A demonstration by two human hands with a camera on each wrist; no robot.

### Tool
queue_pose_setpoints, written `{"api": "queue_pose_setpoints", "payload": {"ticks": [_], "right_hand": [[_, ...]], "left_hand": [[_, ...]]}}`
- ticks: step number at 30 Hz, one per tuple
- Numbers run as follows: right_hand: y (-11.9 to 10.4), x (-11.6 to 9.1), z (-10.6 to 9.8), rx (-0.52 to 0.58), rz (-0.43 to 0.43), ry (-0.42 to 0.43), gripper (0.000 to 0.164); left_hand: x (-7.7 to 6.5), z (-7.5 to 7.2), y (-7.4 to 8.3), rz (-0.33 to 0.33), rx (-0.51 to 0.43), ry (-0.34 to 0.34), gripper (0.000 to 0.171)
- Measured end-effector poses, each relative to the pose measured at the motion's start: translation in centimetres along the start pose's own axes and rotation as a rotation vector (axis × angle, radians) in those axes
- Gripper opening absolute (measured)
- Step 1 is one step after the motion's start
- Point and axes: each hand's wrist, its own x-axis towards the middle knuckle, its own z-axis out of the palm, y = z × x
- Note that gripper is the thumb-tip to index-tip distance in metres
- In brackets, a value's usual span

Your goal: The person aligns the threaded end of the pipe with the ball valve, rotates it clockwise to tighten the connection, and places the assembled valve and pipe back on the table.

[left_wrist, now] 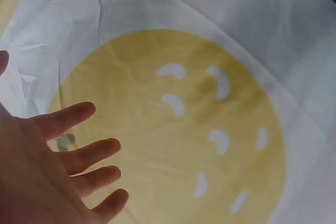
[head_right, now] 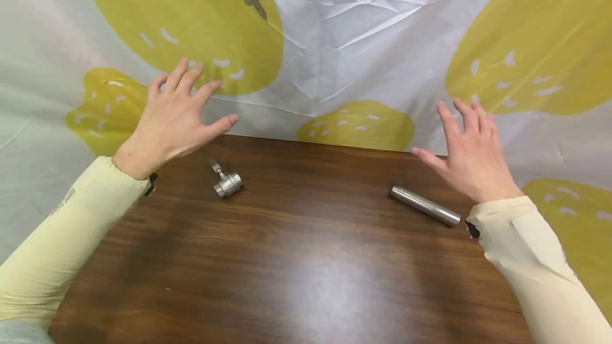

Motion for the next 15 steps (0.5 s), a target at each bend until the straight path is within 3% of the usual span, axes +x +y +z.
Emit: {"api": "queue_pose_setpoints", "payload": {"ticks": [5,11,15], "right_hand": [[1.2,-1.1,0.3,0.087,0.082,0.046,0.080],[2.8,-2.9,1.0,0.199,0.240,0.030,0.075],[3.9,-3.8,2.3,0.266,0.267,0.066,0.067]], "left_hand": [[-0.6,1.4,-0.4,-0.039,-0.107,0.087,0.079],[-1.8,3.7,-2.0,-0.136,-0.240,0.037,0.070],[-2.7,5.5,-3.2,-0.184,-0.287,0.016,0.062]]}}
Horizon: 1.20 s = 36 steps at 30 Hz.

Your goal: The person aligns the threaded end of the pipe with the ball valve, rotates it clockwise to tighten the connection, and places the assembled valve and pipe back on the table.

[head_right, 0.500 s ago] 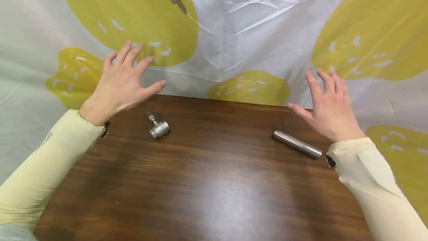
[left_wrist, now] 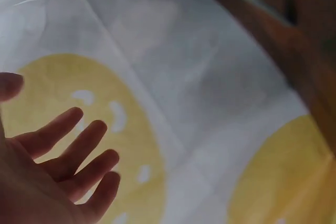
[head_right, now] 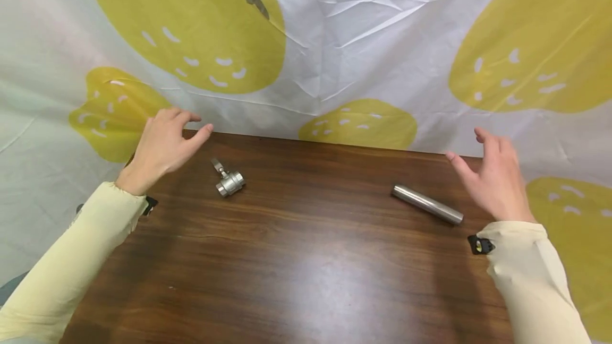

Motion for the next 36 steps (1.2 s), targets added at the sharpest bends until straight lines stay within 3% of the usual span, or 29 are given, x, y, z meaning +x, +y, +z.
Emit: {"api": "queue_pose_setpoints", "payload": {"ticks": [4,9,14,20,28,36], "right_hand": [[1.7,-0.7,1.5,0.016,-0.011,-0.032,0.061],[3.3,-2.1,2.9,0.029,0.055,-0.153,0.060],[4.8,-3.4,4.2,0.015,0.108,-0.278,0.066],[6.1,-4.3,5.7,-0.026,0.121,-0.343,0.071],[6.8,-4.8,6.4,-0.040,0.118,-0.365,0.077],[7.1,-5.1,7.1,-0.028,0.119,-0.389,0.077]], "left_hand": [[-0.7,1.4,-1.8,-0.034,-0.077,-0.021,0.052],[-1.5,3.9,-4.1,-0.119,-0.220,-0.071,0.046],[-2.5,6.7,-5.2,-0.202,-0.319,-0.148,0.050],[-3.4,9.1,-5.9,-0.273,-0.387,-0.253,0.052],[-3.9,11.1,-6.1,-0.375,-0.538,-0.342,0.055],[-4.3,12.6,-5.5,-0.392,-0.662,-0.435,0.068]]}}
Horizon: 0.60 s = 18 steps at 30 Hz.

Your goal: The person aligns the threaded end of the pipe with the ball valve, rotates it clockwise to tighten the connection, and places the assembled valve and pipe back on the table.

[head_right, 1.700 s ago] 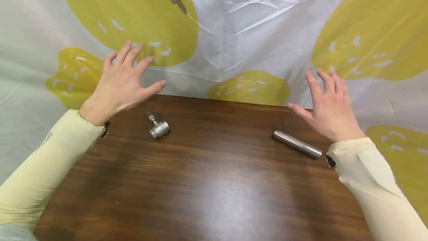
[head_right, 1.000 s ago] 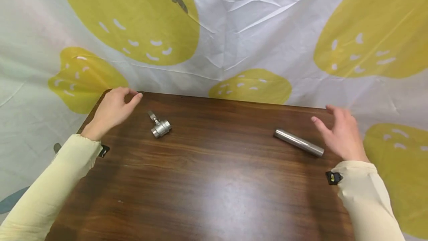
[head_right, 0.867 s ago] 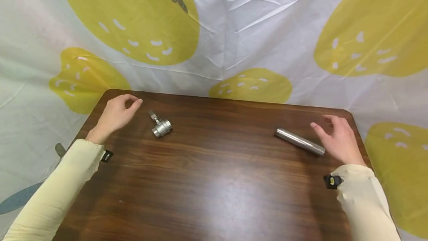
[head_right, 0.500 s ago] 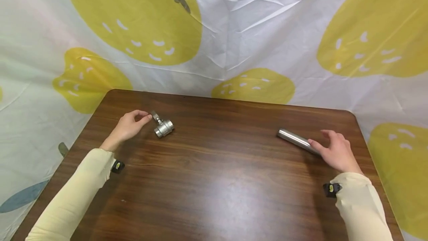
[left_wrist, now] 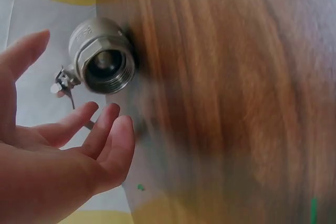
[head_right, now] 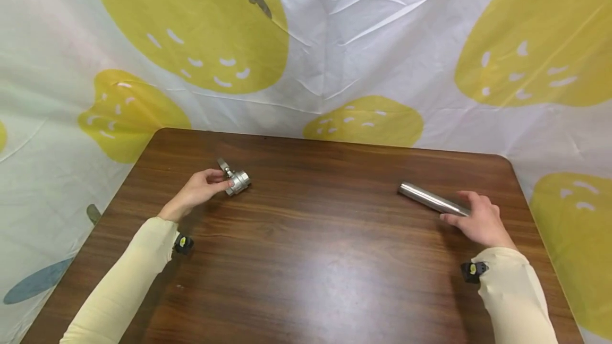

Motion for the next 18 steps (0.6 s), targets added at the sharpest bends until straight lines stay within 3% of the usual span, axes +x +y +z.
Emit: {"api": "queue_pose_setpoints", "payload": {"ticks": [5,14,18], "right_hand": [[0.2,0.1,0.6,0.010,-0.021,0.015,0.070],[0.8,0.1,1.7,0.024,-0.036,0.025,0.058],[0.9,0.2,2.1,0.006,-0.071,0.067,0.052]], "left_hand": [[0.2,0.6,-0.1,0.009,-0.038,-0.011,0.064],[0.7,1.6,-0.6,-0.004,-0.030,0.009,0.066],[1.0,2.0,-0.6,0.012,-0.026,0.020,0.062]]}}
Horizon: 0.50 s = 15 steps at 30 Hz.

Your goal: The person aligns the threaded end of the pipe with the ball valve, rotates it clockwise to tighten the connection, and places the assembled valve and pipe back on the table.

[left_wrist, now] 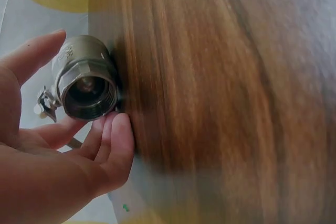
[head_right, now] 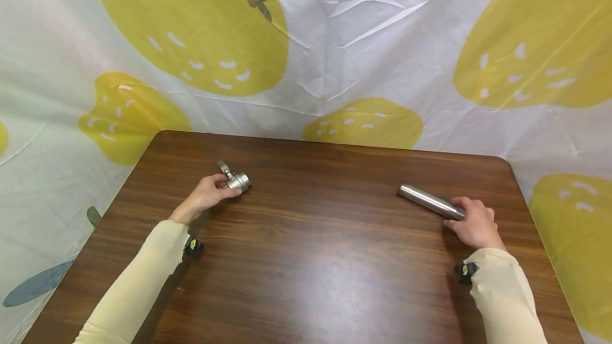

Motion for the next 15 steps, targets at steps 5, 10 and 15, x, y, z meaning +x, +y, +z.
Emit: {"api": "queue_pose_setpoints", "payload": {"ticks": [5,10,15], "right_hand": [[-0.08,0.10,0.36,-0.016,0.008,0.019,0.049],[-0.24,0.05,0.31,-0.025,0.089,-0.026,0.052],[-0.07,0.12,0.44,-0.048,0.122,-0.034,0.053]], "left_hand": [[0.17,0.30,0.08,0.002,-0.007,0.011,0.051],[0.07,0.35,0.32,0.039,-0.033,0.019,0.050],[0.20,0.50,0.52,0.031,-0.023,-0.008,0.047]]}}
